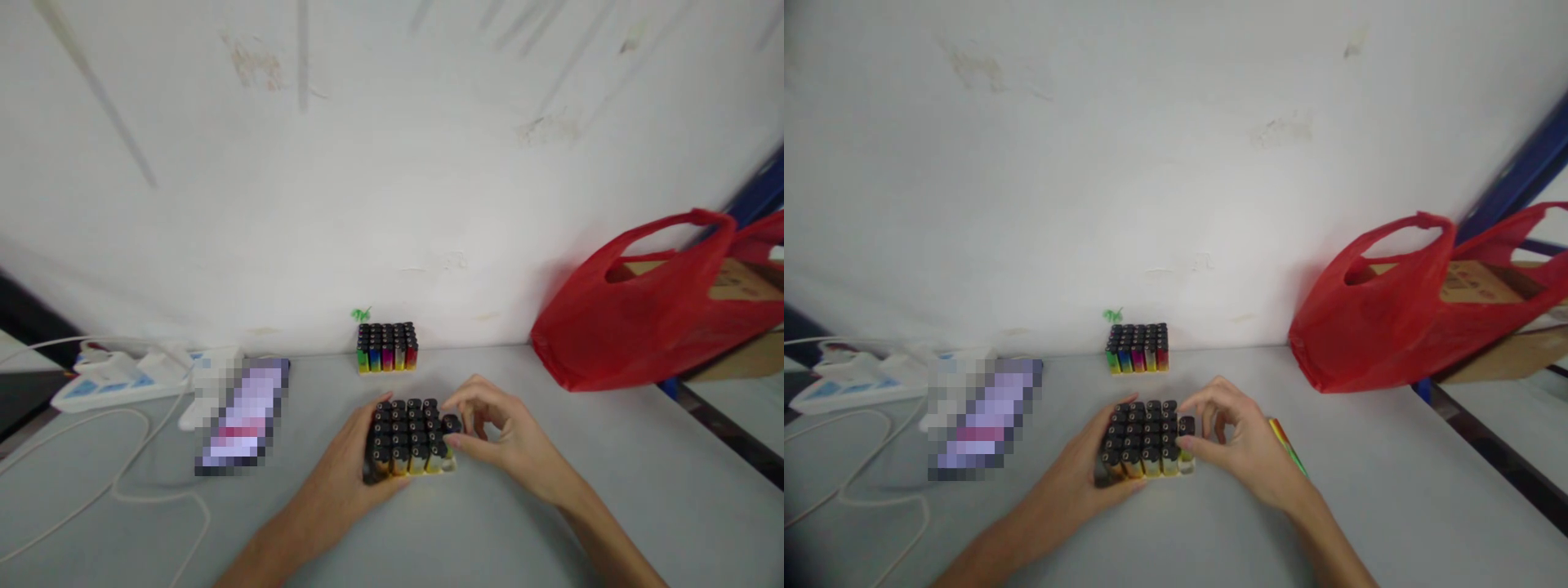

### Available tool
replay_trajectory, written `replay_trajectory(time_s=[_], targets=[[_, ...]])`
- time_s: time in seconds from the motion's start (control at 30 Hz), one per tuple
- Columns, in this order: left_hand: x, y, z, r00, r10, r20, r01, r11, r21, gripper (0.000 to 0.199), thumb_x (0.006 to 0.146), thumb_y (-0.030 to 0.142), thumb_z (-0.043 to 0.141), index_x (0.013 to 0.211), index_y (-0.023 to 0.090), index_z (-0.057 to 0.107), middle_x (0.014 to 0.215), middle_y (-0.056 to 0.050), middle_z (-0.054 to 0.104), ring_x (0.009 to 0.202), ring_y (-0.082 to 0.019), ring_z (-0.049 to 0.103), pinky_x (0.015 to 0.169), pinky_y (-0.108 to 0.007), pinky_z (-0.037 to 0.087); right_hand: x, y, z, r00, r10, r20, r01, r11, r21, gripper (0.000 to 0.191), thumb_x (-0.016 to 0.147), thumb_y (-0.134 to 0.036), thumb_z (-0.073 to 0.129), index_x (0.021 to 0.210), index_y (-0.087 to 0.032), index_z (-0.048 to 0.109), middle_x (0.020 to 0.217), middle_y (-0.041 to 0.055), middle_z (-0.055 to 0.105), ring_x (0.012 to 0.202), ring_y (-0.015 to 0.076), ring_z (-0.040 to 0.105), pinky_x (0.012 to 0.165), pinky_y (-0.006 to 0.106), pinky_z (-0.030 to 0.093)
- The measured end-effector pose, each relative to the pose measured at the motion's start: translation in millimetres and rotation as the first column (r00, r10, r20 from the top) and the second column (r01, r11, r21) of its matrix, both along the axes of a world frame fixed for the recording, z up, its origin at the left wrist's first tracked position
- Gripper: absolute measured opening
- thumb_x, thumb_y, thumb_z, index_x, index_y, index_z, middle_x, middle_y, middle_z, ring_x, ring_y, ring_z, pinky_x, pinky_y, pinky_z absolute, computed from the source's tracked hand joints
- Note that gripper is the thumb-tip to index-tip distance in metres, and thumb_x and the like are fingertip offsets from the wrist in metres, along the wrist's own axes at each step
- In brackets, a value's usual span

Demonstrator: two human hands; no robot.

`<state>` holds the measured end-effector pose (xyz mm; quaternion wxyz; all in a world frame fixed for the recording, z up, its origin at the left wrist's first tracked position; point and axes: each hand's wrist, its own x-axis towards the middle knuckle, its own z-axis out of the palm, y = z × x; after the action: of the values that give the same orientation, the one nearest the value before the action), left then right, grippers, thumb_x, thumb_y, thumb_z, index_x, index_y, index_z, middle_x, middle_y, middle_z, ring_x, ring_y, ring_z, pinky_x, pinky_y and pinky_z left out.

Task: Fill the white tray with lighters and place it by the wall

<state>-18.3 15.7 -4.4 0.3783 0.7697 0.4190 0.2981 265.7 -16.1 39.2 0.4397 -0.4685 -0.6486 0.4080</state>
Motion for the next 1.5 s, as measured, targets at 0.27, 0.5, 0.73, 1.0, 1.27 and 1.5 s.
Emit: replay_trajectory(time_s=[0.27, 0.5, 0.73, 1.0, 1.27, 1.5], targets=[[-1, 0, -3.2, 1.0, 0.0, -0.006, 0.0, 1.0, 0.023, 0.095, 0.083, 0.031, 0.093, 0.165, 0.033, 0.046, 0.166, -0.01, 0.06, 0.152, -0.041, 0.057, 0.132, -0.058, 0.041, 3, 2, -3.8, 0.999, -0.006, 0.037, 0.007, 1.0, -0.026, 0.022, 0.095, -0.042, 0.086, 0.11, -0.027, 0.082, 0.101, 0.0034, 0.065, 0.083, 0.0202, 0.062, 0.073, 0.033, 0.051], [-1, -1, -1.2, 1.0, -0.013, -0.005, 0.013, 1.0, 0.006, 0.094, 0.086, 0.03, 0.092, 0.166, 0.032, 0.044, 0.166, -0.011, 0.058, 0.152, -0.042, 0.056, 0.132, -0.058, 0.04, -3, -2, -7.8, 0.998, -0.019, -0.056, 0.015, 0.997, -0.072, 0.033, 0.092, -0.04, 0.089, 0.117, -0.026, 0.073, 0.095, -0.0004, 0.066, 0.075, 0.0172, 0.062, 0.069, 0.031, 0.051], [0, 0, 0.9, 1.0, -0.013, -0.022, 0.014, 1.0, 0.009, 0.092, 0.086, 0.029, 0.09, 0.165, 0.029, 0.044, 0.166, -0.012, 0.058, 0.151, -0.04, 0.057, 0.132, -0.059, 0.039, 11, 5, -4.4, 0.964, -0.268, -0.006, 0.268, 0.963, 0.026, 0.035, 0.106, -0.056, 0.067, 0.1, -0.021, 0.071, 0.079, -0.0003, 0.06, 0.069, 0.018, 0.055, 0.063, 0.031, 0.042], [-1, -1, 1.8, 0.999, 0.002, -0.034, -0.002, 1.0, -0.006, 0.094, 0.085, 0.029, 0.091, 0.166, 0.03, 0.043, 0.167, -0.011, 0.057, 0.152, -0.04, 0.056, 0.133, -0.058, 0.039, 15, 11, -26.9, 0.859, -0.354, 0.37, 0.346, 0.934, 0.089, 0.043, 0.111, -0.056, 0.05, 0.081, -0.025, 0.05, 0.073, -0.0023, 0.055, 0.069, 0.0191, 0.051, 0.066, 0.032, 0.037], [-1, 1, -0.7, 1.0, -0.006, -0.028, 0.006, 1.0, -0.002, 0.097, 0.083, 0.029, 0.092, 0.166, 0.031, 0.042, 0.167, -0.011, 0.058, 0.152, -0.04, 0.056, 0.133, -0.059, 0.038, 29, 12, -24.6, 0.698, -0.496, 0.517, 0.497, 0.855, 0.149, 0.044, 0.109, -0.052, 0.038, 0.073, -0.028, 0.034, 0.066, 0.0, 0.051, 0.066, 0.0225, 0.05, 0.067, 0.036, 0.03], [0, 1, -7.1, 1.0, 0.007, -0.003, -0.007, 1.0, 0.029, 0.091, 0.086, 0.027, 0.088, 0.165, 0.032, 0.043, 0.167, -0.01, 0.057, 0.153, -0.039, 0.055, 0.134, -0.06, 0.037, 70, -32, -15.0, 0.399, -0.456, 0.796, 0.666, 0.741, 0.09, 0.031, 0.103, -0.057, 0.047, 0.095, -0.028, 0.054, 0.082, 0.0081, 0.07, 0.079, 0.0337, 0.069, 0.068, 0.037, 0.031]])
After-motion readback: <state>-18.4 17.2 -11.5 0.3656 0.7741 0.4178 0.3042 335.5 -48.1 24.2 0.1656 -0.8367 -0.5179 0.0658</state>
